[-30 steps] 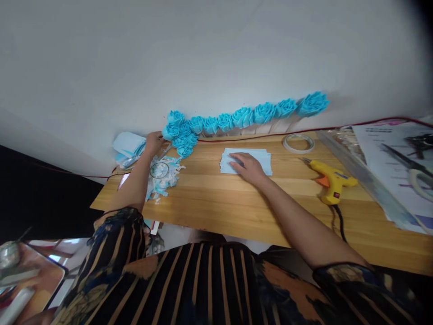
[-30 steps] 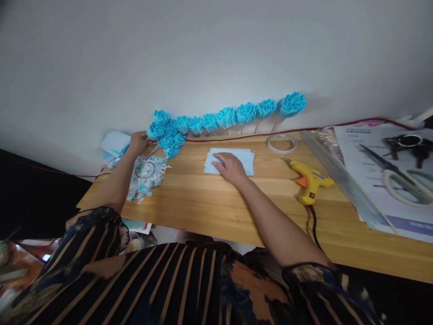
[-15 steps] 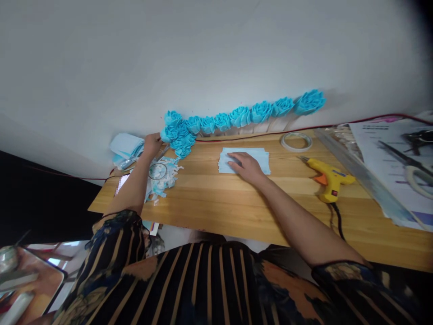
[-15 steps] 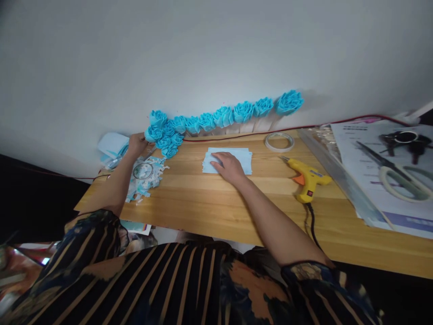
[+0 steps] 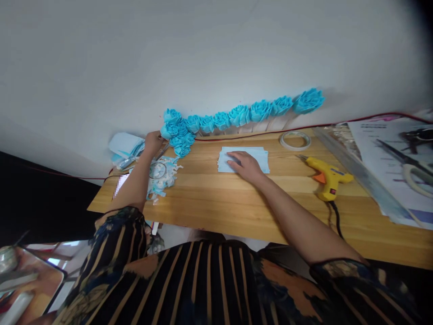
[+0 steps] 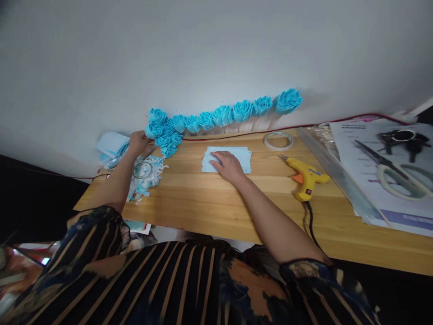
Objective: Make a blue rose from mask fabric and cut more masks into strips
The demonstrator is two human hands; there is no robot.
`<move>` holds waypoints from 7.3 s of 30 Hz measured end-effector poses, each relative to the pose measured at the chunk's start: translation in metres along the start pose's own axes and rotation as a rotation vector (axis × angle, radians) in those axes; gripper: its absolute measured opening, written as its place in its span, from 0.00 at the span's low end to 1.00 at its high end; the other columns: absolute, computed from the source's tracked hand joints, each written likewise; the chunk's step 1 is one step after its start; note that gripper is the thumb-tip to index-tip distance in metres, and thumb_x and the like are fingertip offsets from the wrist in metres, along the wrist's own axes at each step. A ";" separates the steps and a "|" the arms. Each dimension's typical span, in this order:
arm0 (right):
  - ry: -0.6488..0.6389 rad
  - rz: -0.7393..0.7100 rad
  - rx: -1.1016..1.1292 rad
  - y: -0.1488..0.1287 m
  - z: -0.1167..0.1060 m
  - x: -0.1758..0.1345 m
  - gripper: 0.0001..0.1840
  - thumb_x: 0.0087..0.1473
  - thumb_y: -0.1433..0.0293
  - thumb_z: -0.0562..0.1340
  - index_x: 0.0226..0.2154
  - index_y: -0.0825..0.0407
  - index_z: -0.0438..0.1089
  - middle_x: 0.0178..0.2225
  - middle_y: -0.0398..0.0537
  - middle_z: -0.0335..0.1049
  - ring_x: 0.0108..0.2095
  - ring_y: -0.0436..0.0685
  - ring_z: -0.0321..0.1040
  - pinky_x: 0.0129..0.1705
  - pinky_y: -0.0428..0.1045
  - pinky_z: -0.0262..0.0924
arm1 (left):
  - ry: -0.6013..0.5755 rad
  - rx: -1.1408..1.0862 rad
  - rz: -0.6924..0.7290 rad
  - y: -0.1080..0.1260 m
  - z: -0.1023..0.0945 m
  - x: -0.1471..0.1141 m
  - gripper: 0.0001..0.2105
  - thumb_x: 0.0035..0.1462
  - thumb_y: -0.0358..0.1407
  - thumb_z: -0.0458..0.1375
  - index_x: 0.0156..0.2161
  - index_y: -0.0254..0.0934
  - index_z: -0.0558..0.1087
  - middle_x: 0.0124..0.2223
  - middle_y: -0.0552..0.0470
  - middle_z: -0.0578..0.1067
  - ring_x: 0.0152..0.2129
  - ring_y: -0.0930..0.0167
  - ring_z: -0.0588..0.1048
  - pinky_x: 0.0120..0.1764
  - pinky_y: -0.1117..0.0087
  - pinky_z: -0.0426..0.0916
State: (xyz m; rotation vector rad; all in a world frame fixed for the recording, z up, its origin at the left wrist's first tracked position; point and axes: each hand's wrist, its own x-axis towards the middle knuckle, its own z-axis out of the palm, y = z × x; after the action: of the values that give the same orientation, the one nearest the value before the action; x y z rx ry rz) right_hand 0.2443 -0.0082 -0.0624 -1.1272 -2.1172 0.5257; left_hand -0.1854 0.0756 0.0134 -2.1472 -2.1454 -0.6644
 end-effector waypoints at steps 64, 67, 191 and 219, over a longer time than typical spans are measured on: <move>-0.082 0.264 -0.207 -0.028 -0.073 -0.012 0.17 0.49 0.75 0.60 0.43 0.54 0.73 0.42 0.50 0.78 0.40 0.57 0.72 0.42 0.48 0.61 | -0.041 -0.377 0.498 0.218 0.059 -0.116 0.29 0.57 0.39 0.65 0.63 0.39 0.69 0.63 0.44 0.72 0.61 0.59 0.69 0.64 0.56 0.60; -0.016 0.109 -0.064 -0.044 -0.074 -0.016 0.22 0.47 0.76 0.59 0.48 0.52 0.72 0.43 0.48 0.78 0.40 0.56 0.71 0.43 0.49 0.60 | -0.169 -0.338 0.445 0.223 0.049 -0.121 0.32 0.56 0.42 0.66 0.64 0.41 0.67 0.59 0.45 0.76 0.56 0.57 0.73 0.59 0.57 0.65; 0.482 0.483 0.634 -0.013 -0.036 -0.035 0.19 0.46 0.61 0.61 0.40 0.52 0.75 0.34 0.43 0.76 0.33 0.54 0.67 0.39 0.48 0.61 | -0.255 -1.786 -0.497 0.246 0.072 -0.132 0.09 0.61 0.37 0.61 0.43 0.32 0.75 0.38 0.45 0.83 0.40 0.62 0.82 0.51 0.58 0.75; 0.467 0.488 -0.265 0.010 -0.067 -0.039 0.30 0.52 0.73 0.58 0.58 0.54 0.69 0.51 0.62 0.74 0.55 0.70 0.67 0.58 0.65 0.58 | 0.060 -1.847 -0.588 0.229 0.072 -0.112 0.18 0.65 0.37 0.58 0.58 0.38 0.69 0.45 0.49 0.82 0.49 0.64 0.79 0.53 0.65 0.74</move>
State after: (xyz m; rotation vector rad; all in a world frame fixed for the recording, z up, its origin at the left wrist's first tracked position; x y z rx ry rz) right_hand 0.3143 -0.0334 -0.0365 -1.7431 -1.5337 0.1641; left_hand 0.0591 -0.0184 -0.0253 -1.1977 -2.0885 -3.6247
